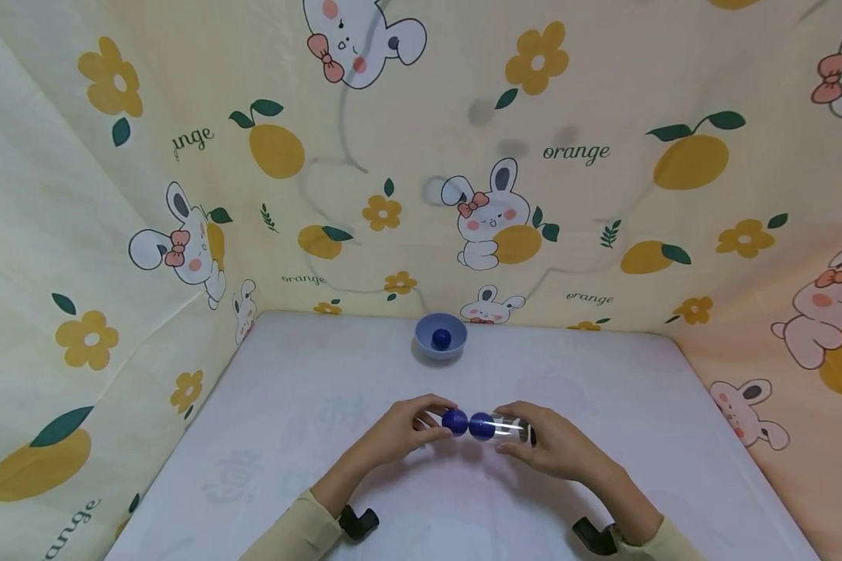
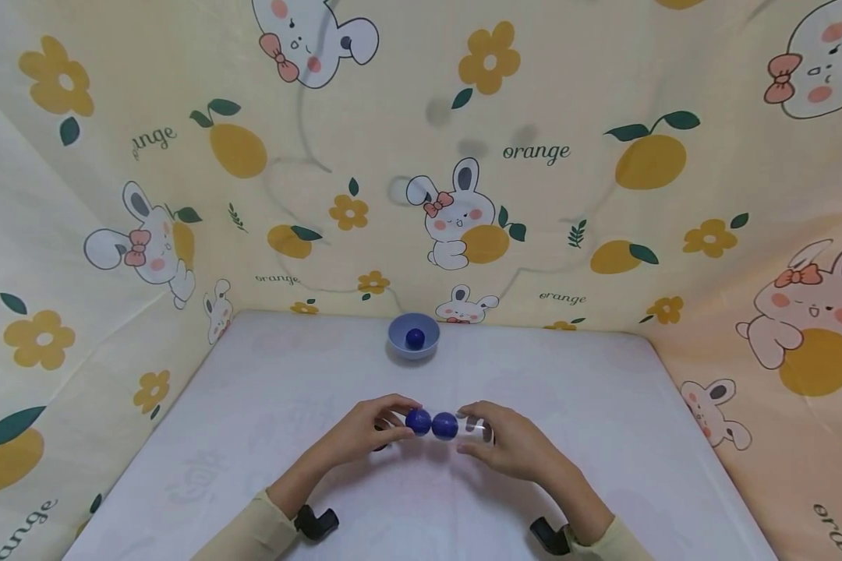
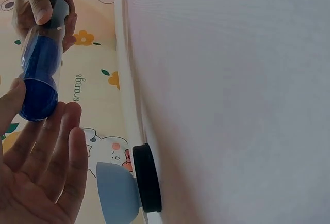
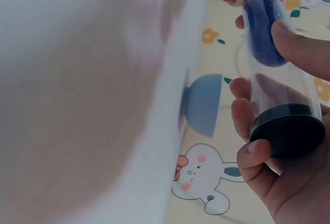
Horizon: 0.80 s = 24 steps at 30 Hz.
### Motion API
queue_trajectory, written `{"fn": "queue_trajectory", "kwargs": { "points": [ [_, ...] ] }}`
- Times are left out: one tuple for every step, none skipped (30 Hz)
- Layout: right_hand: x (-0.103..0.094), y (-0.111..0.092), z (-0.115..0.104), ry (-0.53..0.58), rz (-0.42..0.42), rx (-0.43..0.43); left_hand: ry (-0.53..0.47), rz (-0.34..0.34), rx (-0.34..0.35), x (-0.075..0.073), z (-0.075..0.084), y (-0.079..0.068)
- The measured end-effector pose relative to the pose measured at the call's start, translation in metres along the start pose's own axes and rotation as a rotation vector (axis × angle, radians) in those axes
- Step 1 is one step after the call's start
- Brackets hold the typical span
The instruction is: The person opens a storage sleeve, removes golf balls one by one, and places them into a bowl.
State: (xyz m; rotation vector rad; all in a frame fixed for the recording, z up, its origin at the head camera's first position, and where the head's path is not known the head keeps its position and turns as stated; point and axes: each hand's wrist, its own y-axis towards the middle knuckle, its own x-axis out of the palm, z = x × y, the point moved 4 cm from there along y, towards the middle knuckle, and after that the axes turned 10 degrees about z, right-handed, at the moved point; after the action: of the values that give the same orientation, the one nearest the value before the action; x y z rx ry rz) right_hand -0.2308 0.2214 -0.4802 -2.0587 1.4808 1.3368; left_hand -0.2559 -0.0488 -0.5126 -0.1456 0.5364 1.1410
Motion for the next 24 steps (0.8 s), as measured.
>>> {"fn": "queue_trajectory", "kwargs": {
  "points": [
    [0.0, 0.0, 0.0, 0.01, 0.007, -0.007, -0.003, -0.003, -0.009, 0.0, -0.001, 0.0],
    [0.001, -0.001, 0.0, 0.018, 0.012, -0.012, -0.006, -0.006, -0.018, -0.001, -0.002, 0.0],
    [0.001, -0.001, 0.0, 0.027, 0.016, -0.014, -0.008, -0.006, -0.026, -0.001, -0.002, 0.0],
    [0.001, -0.001, 0.0, 0.039, 0.02, -0.015, -0.012, -0.006, -0.032, -0.002, -0.003, 0.0],
    [0.002, -0.001, 0.0, 0.047, 0.023, -0.013, -0.016, -0.007, -0.038, -0.002, -0.003, 0.0],
    [0.002, -0.001, 0.0, 0.053, 0.025, -0.011, -0.018, -0.006, -0.041, -0.003, -0.003, 0.0],
    [0.002, -0.001, 0.0, 0.06, 0.027, -0.008, -0.019, -0.004, -0.042, -0.004, -0.004, 0.0],
    [0.002, -0.001, 0.0, 0.063, 0.029, -0.008, -0.018, -0.001, -0.041, -0.005, -0.004, 0.0],
    [0.002, -0.001, 0.0, 0.066, 0.033, -0.006, -0.018, 0.003, -0.036, -0.006, -0.004, -0.001],
    [0.002, -0.001, 0.0, 0.067, 0.038, -0.006, -0.017, 0.005, -0.033, -0.007, -0.004, -0.001],
    [0.002, -0.002, 0.0, 0.065, 0.042, -0.005, -0.016, 0.01, -0.033, -0.008, -0.004, 0.0],
    [0.002, -0.002, 0.001, 0.065, 0.045, -0.005, -0.013, 0.016, -0.033, -0.009, -0.005, 0.0],
    [0.002, -0.003, 0.001, 0.065, 0.048, -0.003, -0.01, 0.021, -0.036, -0.01, -0.006, 0.0],
    [0.002, -0.003, 0.002, 0.065, 0.051, -0.002, -0.009, 0.028, -0.04, -0.011, -0.006, 0.0],
    [0.002, -0.003, 0.002, 0.066, 0.051, 0.002, -0.009, 0.033, -0.043, -0.012, -0.008, 0.001],
    [0.002, -0.004, 0.003, 0.068, 0.05, 0.005, -0.007, 0.04, -0.051, -0.013, -0.009, 0.001],
    [0.002, -0.004, 0.003, 0.069, 0.051, 0.009, -0.004, 0.048, -0.058, -0.014, -0.01, 0.002],
    [0.002, -0.005, 0.004, 0.074, 0.05, 0.012, -0.004, 0.056, -0.062, -0.016, -0.01, 0.003],
    [0.001, -0.005, 0.004, 0.076, 0.047, 0.02, -0.004, 0.063, -0.065, -0.017, -0.011, 0.003],
    [0.001, -0.005, 0.005, 0.078, 0.045, 0.024, -0.003, 0.071, -0.066, -0.019, -0.012, 0.004],
    [0.001, -0.005, 0.005, 0.08, 0.043, 0.027, -0.002, 0.079, -0.073, -0.02, -0.012, 0.005],
    [0.0, -0.006, 0.005, 0.083, 0.043, 0.029, 0.001, 0.088, -0.08, -0.022, -0.013, 0.006],
    [0.001, -0.006, 0.005, 0.085, 0.044, 0.032, 0.004, 0.099, -0.086, -0.024, -0.014, 0.008],
    [0.0, -0.006, 0.005, 0.086, 0.043, 0.034, 0.004, 0.11, -0.094, -0.025, -0.016, 0.009]
  ]
}}
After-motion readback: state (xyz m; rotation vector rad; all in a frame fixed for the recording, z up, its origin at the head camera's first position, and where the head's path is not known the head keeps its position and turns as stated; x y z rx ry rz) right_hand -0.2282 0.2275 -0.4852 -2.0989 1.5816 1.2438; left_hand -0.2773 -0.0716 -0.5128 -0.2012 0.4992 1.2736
